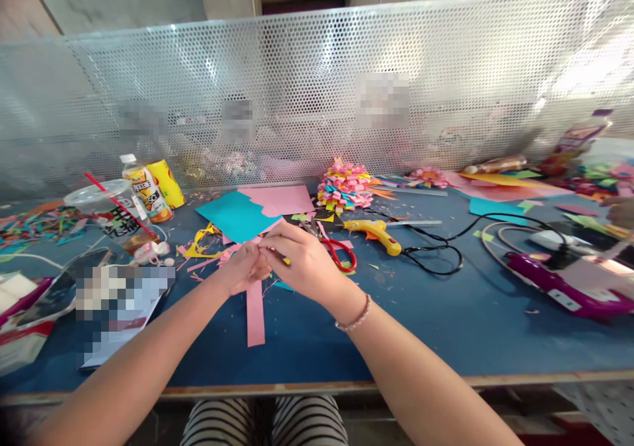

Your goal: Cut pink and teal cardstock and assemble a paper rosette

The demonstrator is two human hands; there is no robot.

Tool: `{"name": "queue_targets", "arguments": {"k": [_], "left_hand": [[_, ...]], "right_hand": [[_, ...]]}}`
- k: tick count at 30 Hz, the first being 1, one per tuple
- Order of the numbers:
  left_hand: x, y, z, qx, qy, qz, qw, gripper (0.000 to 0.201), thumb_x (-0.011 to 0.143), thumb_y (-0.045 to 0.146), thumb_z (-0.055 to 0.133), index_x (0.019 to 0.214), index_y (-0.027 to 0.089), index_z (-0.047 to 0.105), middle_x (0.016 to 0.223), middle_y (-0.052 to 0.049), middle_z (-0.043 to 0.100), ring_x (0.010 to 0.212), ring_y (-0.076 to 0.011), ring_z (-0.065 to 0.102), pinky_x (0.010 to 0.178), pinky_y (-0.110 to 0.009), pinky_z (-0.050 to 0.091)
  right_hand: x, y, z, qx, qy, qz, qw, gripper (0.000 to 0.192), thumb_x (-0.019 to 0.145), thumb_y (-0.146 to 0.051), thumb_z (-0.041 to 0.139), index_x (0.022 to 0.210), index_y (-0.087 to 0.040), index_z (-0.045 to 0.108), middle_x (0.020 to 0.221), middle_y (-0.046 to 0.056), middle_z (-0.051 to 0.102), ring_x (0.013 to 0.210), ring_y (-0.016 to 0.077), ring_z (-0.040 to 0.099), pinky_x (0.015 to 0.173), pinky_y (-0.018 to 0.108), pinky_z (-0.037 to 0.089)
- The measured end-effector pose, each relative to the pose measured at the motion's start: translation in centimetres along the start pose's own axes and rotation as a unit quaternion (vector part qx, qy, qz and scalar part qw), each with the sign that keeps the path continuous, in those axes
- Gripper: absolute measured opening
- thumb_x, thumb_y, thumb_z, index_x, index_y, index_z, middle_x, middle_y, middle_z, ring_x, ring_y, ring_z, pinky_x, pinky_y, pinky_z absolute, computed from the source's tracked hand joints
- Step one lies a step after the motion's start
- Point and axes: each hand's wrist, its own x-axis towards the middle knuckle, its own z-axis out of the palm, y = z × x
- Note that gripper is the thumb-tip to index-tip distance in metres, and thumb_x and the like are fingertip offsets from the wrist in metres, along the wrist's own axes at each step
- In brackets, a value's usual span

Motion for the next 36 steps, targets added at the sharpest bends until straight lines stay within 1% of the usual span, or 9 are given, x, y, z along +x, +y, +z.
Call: {"name": "queue_targets", "arguments": {"k": [3,6,10,13,19,26,30,36], "left_hand": [[0.0,0.3,0.2,0.012,0.015,-0.003,1.0,0.062,0.061,0.066,0.056,0.038,0.016,0.028,0.034,0.007,0.02,0.033,-0.0024,0.019,0.04,-0.023,0.01],[-0.1,0.5,0.3,0.027,0.041,-0.008,0.999,0.061,0.06,0.065,0.058,0.038,0.016,0.028,0.034,0.007,0.022,0.033,-0.0021,0.018,0.04,-0.023,0.01],[-0.1,0.8,0.4,0.049,0.069,-0.019,0.996,0.062,0.059,0.062,0.061,0.038,0.016,0.025,0.035,0.009,0.017,0.034,-0.0015,0.018,0.04,-0.022,0.011],[0.0,0.9,0.4,0.051,0.085,-0.024,0.995,0.062,0.059,0.06,0.063,0.039,0.016,0.024,0.035,0.009,0.017,0.034,-0.0014,0.018,0.039,-0.021,0.011],[-0.2,1.1,0.3,0.067,0.087,-0.046,0.993,0.06,0.06,0.061,0.062,0.041,0.016,0.027,0.035,0.008,0.022,0.034,-0.0012,0.019,0.039,-0.021,0.012],[-0.1,1.1,0.4,0.064,0.095,-0.046,0.992,0.058,0.062,0.059,0.062,0.044,0.017,0.026,0.035,0.009,0.02,0.034,-0.0015,0.018,0.039,-0.021,0.012],[-0.1,1.0,0.4,0.064,0.086,-0.048,0.993,0.058,0.065,0.058,0.06,0.043,0.016,0.026,0.034,0.008,0.022,0.033,-0.0017,0.018,0.039,-0.022,0.011],[0.0,1.1,0.5,0.056,0.076,-0.049,0.994,0.059,0.065,0.057,0.06,0.043,0.017,0.023,0.035,0.008,0.019,0.033,-0.0017,0.019,0.04,-0.022,0.011]], "right_hand": [[0.0,0.0,-0.1,-0.013,0.002,-0.006,1.0,0.014,0.082,-0.011,0.049,0.085,-0.016,0.062,0.083,0.007,0.06,0.079,0.0141,0.057,0.068,0.028,0.051],[-0.1,0.2,-0.2,-0.044,-0.006,-0.02,0.999,0.013,0.081,-0.012,0.05,0.083,-0.015,0.062,0.082,0.007,0.06,0.078,0.0149,0.057,0.067,0.029,0.05],[-0.1,0.4,-0.3,-0.072,-0.013,-0.028,0.997,0.013,0.081,-0.011,0.049,0.081,-0.015,0.062,0.081,0.007,0.061,0.076,0.0152,0.057,0.068,0.03,0.05],[-0.2,0.4,-0.3,-0.091,-0.008,-0.032,0.995,0.014,0.081,-0.011,0.049,0.077,-0.015,0.062,0.08,0.007,0.061,0.074,0.0148,0.056,0.068,0.03,0.05],[-0.1,0.4,-0.3,-0.102,-0.009,-0.027,0.994,0.015,0.08,-0.01,0.049,0.073,-0.016,0.061,0.077,0.005,0.061,0.071,0.0137,0.056,0.068,0.028,0.05],[0.0,0.4,-0.2,-0.107,0.005,-0.003,0.994,0.015,0.076,-0.008,0.049,0.071,-0.018,0.06,0.075,0.004,0.061,0.071,0.015,0.056,0.067,0.03,0.049],[0.2,0.2,-0.3,-0.108,0.013,-0.001,0.994,0.016,0.075,-0.008,0.049,0.071,-0.018,0.061,0.074,0.004,0.061,0.071,0.0153,0.056,0.067,0.031,0.049],[0.2,0.2,-0.3,-0.102,0.022,0.004,0.995,0.017,0.075,-0.008,0.049,0.072,-0.019,0.061,0.074,0.004,0.061,0.072,0.0156,0.057,0.068,0.031,0.049]]}}
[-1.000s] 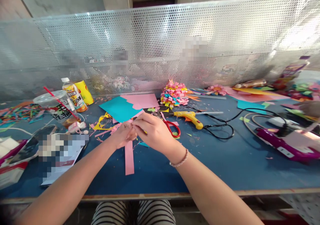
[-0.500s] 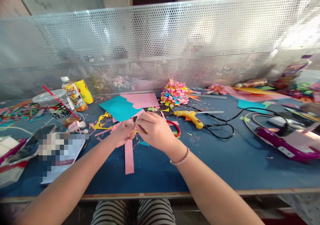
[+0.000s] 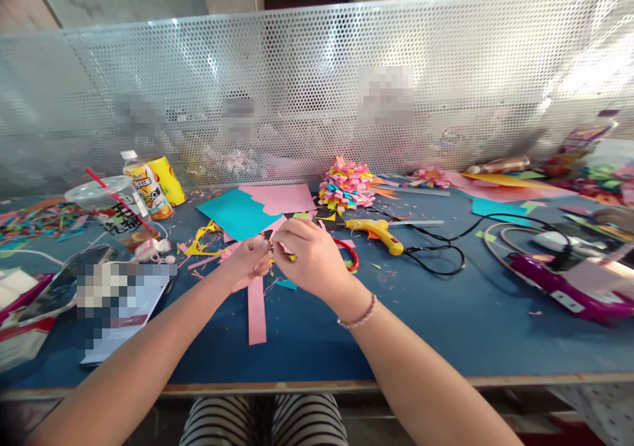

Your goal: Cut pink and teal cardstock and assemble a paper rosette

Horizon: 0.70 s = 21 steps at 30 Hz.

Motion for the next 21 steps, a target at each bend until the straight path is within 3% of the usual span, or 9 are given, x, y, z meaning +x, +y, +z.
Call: {"name": "queue_targets", "arguments": {"k": [11,21], "left_hand": [[0.06,-0.35,-0.18,0.01,0.001,0.001,1.0,0.058,0.065,0.056,0.061,0.043,0.016,0.024,0.035,0.008,0.021,0.033,-0.0015,0.02,0.039,-0.021,0.011],[-0.06,0.02,0.01,-0.002,0.007,0.008,1.0,0.057,0.063,0.058,0.062,0.044,0.016,0.028,0.036,0.008,0.023,0.034,-0.0019,0.021,0.039,-0.021,0.013]], "right_hand": [[0.18,0.08,-0.5,-0.001,0.012,0.003,1.0,0.015,0.076,-0.009,0.05,0.072,-0.019,0.062,0.075,0.004,0.061,0.072,0.0152,0.057,0.067,0.03,0.049],[0.07,0.02,-0.7,0.009,-0.044,0.011,0.999,0.016,0.076,-0.012,0.05,0.086,-0.018,0.062,0.087,0.007,0.061,0.083,0.0185,0.057,0.073,0.034,0.048]]}}
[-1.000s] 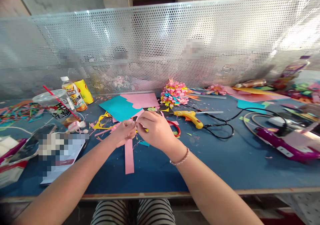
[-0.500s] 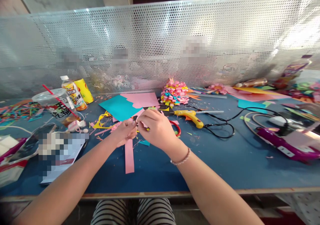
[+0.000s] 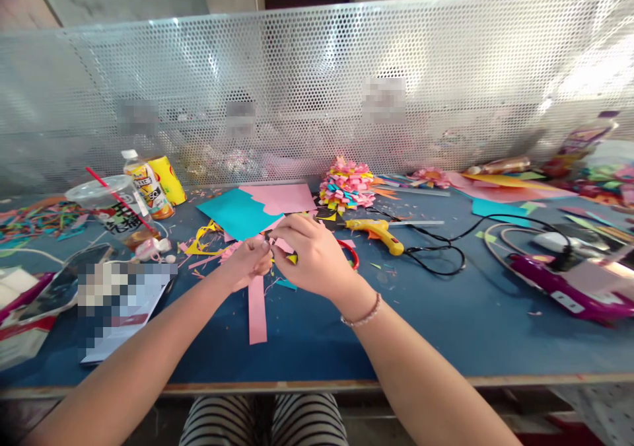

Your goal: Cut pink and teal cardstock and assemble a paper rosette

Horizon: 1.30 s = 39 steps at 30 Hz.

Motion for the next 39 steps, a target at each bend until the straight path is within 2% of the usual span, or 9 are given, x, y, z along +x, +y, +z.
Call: {"name": "queue_targets", "arguments": {"k": [7,11,14,19,25,28,31,35,39], "left_hand": [[0.1,-0.3,-0.2,0.01,-0.012,0.005,1.0,0.058,0.066,0.056,0.06,0.043,0.016,0.026,0.035,0.008,0.022,0.033,-0.0021,0.02,0.04,-0.022,0.011],[0.0,-0.2,-0.2,-0.026,-0.025,0.005,0.999,0.06,0.065,0.058,0.06,0.041,0.015,0.026,0.036,0.007,0.021,0.033,-0.0022,0.02,0.039,-0.021,0.011],[-0.3,0.1,-0.2,-0.078,-0.083,-0.005,0.994,0.063,0.059,0.065,0.058,0.039,0.014,0.027,0.036,0.007,0.021,0.033,-0.0017,0.019,0.038,-0.02,0.011],[-0.8,0.7,-0.3,-0.131,-0.205,-0.016,0.97,0.069,0.049,0.077,0.05,0.034,0.014,0.027,0.035,0.007,0.014,0.031,-0.0021,0.016,0.036,-0.02,0.012],[-0.8,0.6,-0.6,-0.145,-0.269,-0.007,0.952,0.067,0.051,0.077,0.048,0.036,0.014,0.033,0.035,0.007,0.018,0.031,-0.0021,0.018,0.036,-0.02,0.015],[-0.8,0.6,-0.7,-0.153,-0.272,-0.007,0.95,0.066,0.053,0.076,0.049,0.036,0.014,0.037,0.034,0.006,0.02,0.031,-0.0027,0.021,0.035,-0.02,0.016],[-0.9,0.8,-0.8,-0.145,-0.252,-0.004,0.957,0.057,0.056,0.066,0.061,0.04,0.013,0.043,0.035,0.005,0.027,0.032,-0.003,0.026,0.035,-0.02,0.017],[-0.9,1.5,-1.4,-0.108,-0.156,0.0,0.982,0.028,0.061,0.036,0.073,0.062,0.012,0.058,0.046,0.002,0.048,0.036,-0.0026,0.034,0.039,-0.019,0.024],[-0.9,2.5,-1.9,-0.14,-0.079,0.029,0.987,0.024,0.064,0.029,0.071,0.062,0.012,0.054,0.051,0.003,0.047,0.04,-0.003,0.038,0.04,-0.018,0.027]], "right_hand": [[0.0,0.2,0.2,-0.005,0.005,-0.008,1.0,0.012,0.077,-0.011,0.05,0.078,-0.018,0.06,0.08,0.006,0.061,0.077,0.0171,0.056,0.07,0.032,0.047],[0.1,0.3,0.0,0.001,0.024,0.001,1.0,0.012,0.077,-0.01,0.049,0.077,-0.018,0.058,0.08,0.006,0.059,0.076,0.0162,0.056,0.069,0.03,0.047],[0.2,0.2,-0.1,0.004,0.024,0.022,0.999,0.012,0.077,-0.009,0.047,0.075,-0.017,0.055,0.078,0.006,0.056,0.073,0.0155,0.054,0.066,0.029,0.046],[0.2,0.1,0.0,-0.019,-0.037,0.054,0.998,0.014,0.078,-0.009,0.042,0.07,-0.017,0.05,0.073,0.006,0.051,0.07,0.0157,0.049,0.064,0.028,0.042],[0.1,0.5,0.5,-0.039,-0.048,0.08,0.995,0.018,0.075,-0.005,0.041,0.08,-0.017,0.054,0.083,0.007,0.054,0.077,0.0164,0.051,0.068,0.027,0.041],[0.1,0.4,0.6,-0.046,-0.064,0.092,0.993,0.011,0.079,-0.013,0.045,0.076,-0.017,0.055,0.077,0.006,0.055,0.071,0.0148,0.051,0.066,0.026,0.041],[0.0,0.4,0.7,-0.046,-0.088,0.092,0.991,0.015,0.083,-0.016,0.045,0.074,-0.016,0.056,0.072,0.004,0.055,0.07,0.0142,0.051,0.065,0.026,0.04],[-0.3,1.2,1.1,-0.019,-0.14,0.074,0.987,0.023,0.078,-0.003,0.04,0.086,-0.014,0.058,0.084,0.007,0.058,0.079,0.0152,0.053,0.069,0.027,0.042],[-1.1,1.9,2.1,0.022,-0.258,0.026,0.965,0.032,0.071,0.0,0.043,0.093,-0.015,0.061,0.093,0.008,0.059,0.086,0.0175,0.055,0.075,0.031,0.045]]}}
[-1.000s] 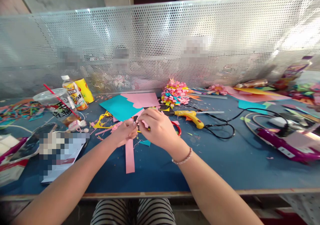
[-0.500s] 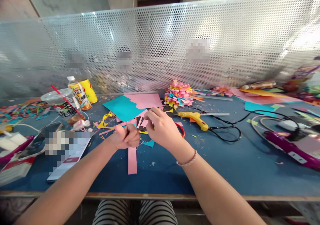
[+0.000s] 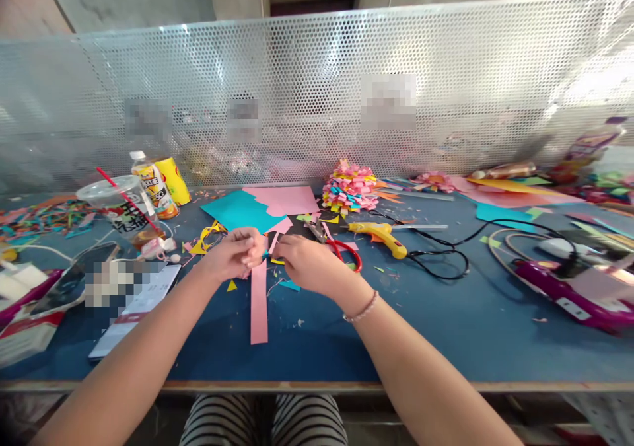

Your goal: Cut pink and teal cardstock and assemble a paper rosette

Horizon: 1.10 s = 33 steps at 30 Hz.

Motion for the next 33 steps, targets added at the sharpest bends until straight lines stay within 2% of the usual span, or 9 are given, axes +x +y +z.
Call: {"name": "queue_targets", "arguments": {"k": [3,7,10,13,15,25,28,31,33], "left_hand": [[0.1,0.4,0.1,-0.027,0.016,0.026,0.999,0.028,0.068,0.027,0.067,0.057,0.013,0.046,0.049,0.004,0.041,0.041,-0.0036,0.037,0.041,-0.018,0.027],[0.5,0.1,0.0,-0.011,0.059,0.035,0.998,0.024,0.069,0.024,0.064,0.058,0.014,0.045,0.049,0.005,0.039,0.043,-0.0042,0.039,0.044,-0.018,0.03],[1.0,-0.3,-0.7,0.062,0.17,0.054,0.982,0.011,0.065,0.02,0.063,0.07,0.014,0.055,0.051,0.005,0.043,0.044,-0.0038,0.04,0.044,-0.017,0.031],[1.4,-0.7,-1.7,0.176,0.299,0.067,0.935,0.022,0.063,0.017,0.058,0.085,0.014,0.059,0.05,0.006,0.044,0.041,-0.004,0.039,0.042,-0.017,0.03],[1.6,-0.8,-2.4,0.229,0.336,0.08,0.91,0.029,0.063,0.015,0.052,0.092,0.015,0.058,0.049,0.007,0.042,0.039,-0.0047,0.038,0.041,-0.018,0.03],[1.8,-1.6,-4.2,0.371,0.377,0.106,0.842,0.024,0.072,0.027,0.048,0.092,0.018,0.055,0.068,0.001,0.054,0.055,-0.0093,0.046,0.053,-0.021,0.037],[1.9,-1.9,-4.5,0.374,0.351,0.096,0.853,0.019,0.071,0.03,0.049,0.083,0.018,0.057,0.067,0.0,0.055,0.06,-0.0113,0.049,0.056,-0.021,0.037],[2.0,-2.4,-4.8,0.384,0.286,0.056,0.876,0.015,0.069,0.025,0.048,0.075,0.017,0.059,0.073,-0.002,0.059,0.07,-0.0138,0.053,0.063,-0.023,0.039],[1.9,-2.9,-5.0,0.419,0.249,0.021,0.873,0.014,0.067,0.023,0.051,0.075,0.017,0.06,0.076,-0.002,0.061,0.072,-0.0154,0.055,0.066,-0.025,0.04]], "right_hand": [[0.1,-0.1,1.1,0.053,-0.068,-0.064,0.994,0.049,0.069,0.003,0.042,0.111,-0.019,0.058,0.109,0.008,0.057,0.103,0.0174,0.051,0.087,0.032,0.043],[0.5,-0.5,2.7,0.082,-0.095,-0.121,0.985,0.06,0.069,0.005,0.039,0.12,-0.022,0.052,0.12,0.005,0.054,0.117,0.0156,0.041,0.099,0.034,0.034],[0.9,-0.5,3.7,0.058,-0.092,-0.128,0.986,0.05,0.074,0.0,0.041,0.117,-0.021,0.055,0.119,0.007,0.053,0.116,0.0176,0.041,0.1,0.037,0.032],[1.1,-0.5,4.5,0.029,-0.079,-0.105,0.991,0.036,0.082,-0.01,0.041,0.112,-0.02,0.058,0.113,0.01,0.053,0.109,0.0196,0.046,0.095,0.039,0.035],[1.2,-0.6,4.7,0.018,-0.072,-0.086,0.994,0.03,0.086,-0.015,0.039,0.107,-0.02,0.059,0.109,0.01,0.052,0.103,0.0196,0.048,0.091,0.038,0.038],[1.0,-0.3,3.3,-0.01,-0.018,-0.067,0.998,0.017,0.077,-0.011,0.052,0.087,-0.02,0.062,0.112,0.008,0.045,0.104,0.0216,0.04,0.087,0.039,0.037],[0.9,0.6,2.8,0.005,0.035,-0.052,0.998,0.013,0.076,-0.012,0.054,0.078,-0.021,0.063,0.108,0.007,0.047,0.104,0.0212,0.041,0.089,0.041,0.035],[1.0,1.6,2.5,0.075,0.112,-0.025,0.991,0.015,0.072,-0.007,0.054,0.071,-0.019,0.062,0.1,0.006,0.049,0.099,0.019,0.046,0.088,0.038,0.037],[1.1,2.3,2.2,0.132,0.163,0.001,0.978,0.017,0.07,-0.004,0.053,0.07,-0.019,0.061,0.097,0.006,0.048,0.095,0.0179,0.048,0.085,0.035,0.04]]}}
